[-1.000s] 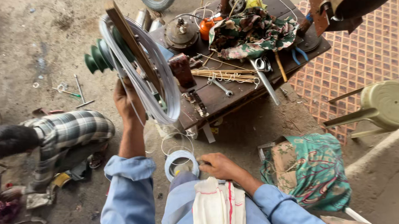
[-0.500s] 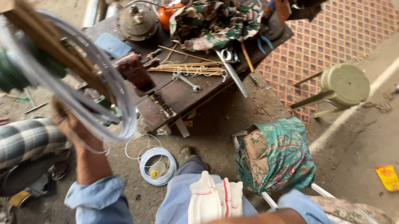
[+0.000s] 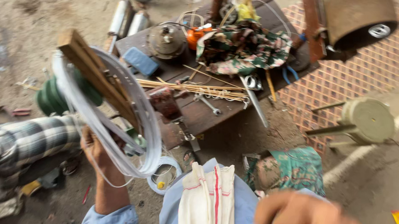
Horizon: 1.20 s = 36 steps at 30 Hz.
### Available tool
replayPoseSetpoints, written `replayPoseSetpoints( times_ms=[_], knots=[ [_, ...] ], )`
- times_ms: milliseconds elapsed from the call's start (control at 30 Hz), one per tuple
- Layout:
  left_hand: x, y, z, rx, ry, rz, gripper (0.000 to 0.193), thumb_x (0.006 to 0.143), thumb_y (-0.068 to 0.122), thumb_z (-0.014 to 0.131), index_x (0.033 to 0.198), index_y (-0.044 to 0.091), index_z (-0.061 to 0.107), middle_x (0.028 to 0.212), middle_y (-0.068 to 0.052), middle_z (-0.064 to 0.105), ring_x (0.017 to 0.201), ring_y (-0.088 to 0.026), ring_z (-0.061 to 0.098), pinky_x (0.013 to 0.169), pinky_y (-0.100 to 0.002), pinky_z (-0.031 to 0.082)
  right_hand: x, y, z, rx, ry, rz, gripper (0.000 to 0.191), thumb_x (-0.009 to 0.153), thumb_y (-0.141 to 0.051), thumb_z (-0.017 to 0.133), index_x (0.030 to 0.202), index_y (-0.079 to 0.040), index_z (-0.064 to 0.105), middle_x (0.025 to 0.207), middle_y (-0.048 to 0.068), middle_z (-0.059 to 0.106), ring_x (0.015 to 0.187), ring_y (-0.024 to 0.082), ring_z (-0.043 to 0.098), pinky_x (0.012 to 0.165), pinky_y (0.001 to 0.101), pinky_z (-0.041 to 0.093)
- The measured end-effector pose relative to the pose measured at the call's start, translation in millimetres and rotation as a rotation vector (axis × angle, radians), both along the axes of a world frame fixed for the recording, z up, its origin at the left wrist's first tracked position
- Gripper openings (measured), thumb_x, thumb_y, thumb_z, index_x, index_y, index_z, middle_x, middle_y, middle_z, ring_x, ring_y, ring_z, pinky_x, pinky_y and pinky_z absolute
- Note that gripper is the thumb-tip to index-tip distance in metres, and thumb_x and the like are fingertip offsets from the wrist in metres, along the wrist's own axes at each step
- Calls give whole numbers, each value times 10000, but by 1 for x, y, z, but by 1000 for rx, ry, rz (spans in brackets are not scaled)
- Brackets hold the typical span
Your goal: The person winds white wire from a small spool onto a green pulley-style reel mounted on a wooden frame, guiding the wire by hand and turning the reel to build up coils. They then lift and reposition the coiled wire bundle and continue winding and arranging the wire on the reel.
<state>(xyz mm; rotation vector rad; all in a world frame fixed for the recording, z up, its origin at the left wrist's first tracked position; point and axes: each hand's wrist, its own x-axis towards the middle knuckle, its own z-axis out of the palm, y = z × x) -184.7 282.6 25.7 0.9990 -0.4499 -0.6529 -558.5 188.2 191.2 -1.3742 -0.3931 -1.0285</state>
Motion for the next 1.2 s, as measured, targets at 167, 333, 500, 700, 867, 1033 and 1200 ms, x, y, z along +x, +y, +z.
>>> replayPoseSetpoints(
  times_ms=[167,333,500,700,867,1033,1200],
  knots=[
    [-5,2,13,33,51,16,206,1111,246,598,1059,48,618,728,-34,567,546,-84,484,452,-227,385,19,-106,-106,58,646,-554,194,979,-47,714,1169,-88,723,1080,83,755,982,116,721,836,248,601],
    [-8,1,-5,-9,46,120,144,1009,119,703,1019,43,581,823,-64,623,662,-133,578,553,-267,467,56,-217,-274,121,1228,-741,246,924,-168,752,1122,-21,760,950,106,781,839,156,706,743,296,574],
    [-21,-3,-6,47,-30,266,155,1046,163,668,1035,33,584,830,-68,622,667,-136,575,557,-264,454,81,-281,-372,-130,1410,-678,263,856,-228,724,1072,-90,785,986,134,773,895,284,760,820,384,579],
    [-47,-38,17,158,-139,417,201,1090,214,626,1053,21,587,837,-73,621,673,-139,571,562,-261,438,83,-343,-394,-322,1552,-580,533,876,-254,730,1387,-158,609,1322,197,623,1236,379,577,1033,466,446],
    [-66,-54,25,226,-189,498,254,1126,257,591,1068,11,589,844,-77,621,678,-142,567,566,-258,426,57,-426,-412,-431,1431,-764,715,752,-293,834,1390,-107,570,1360,242,588,1271,412,540,1091,467,429],
    [-79,-57,32,289,-220,550,313,1163,301,556,1084,0,592,850,-81,620,683,-145,564,570,-255,413,6,-500,-408,-259,1233,-1012,635,789,-278,858,1282,41,616,1233,283,643,1139,427,611,981,464,480],
    [-81,-64,40,349,-246,563,375,1199,344,521,1099,-10,594,857,-85,619,688,-148,560,574,-252,400,6,-468,-390,-376,1210,-922,245,866,-210,784,1052,-57,736,1098,172,734,1044,361,683,946,443,528]
  ],
)
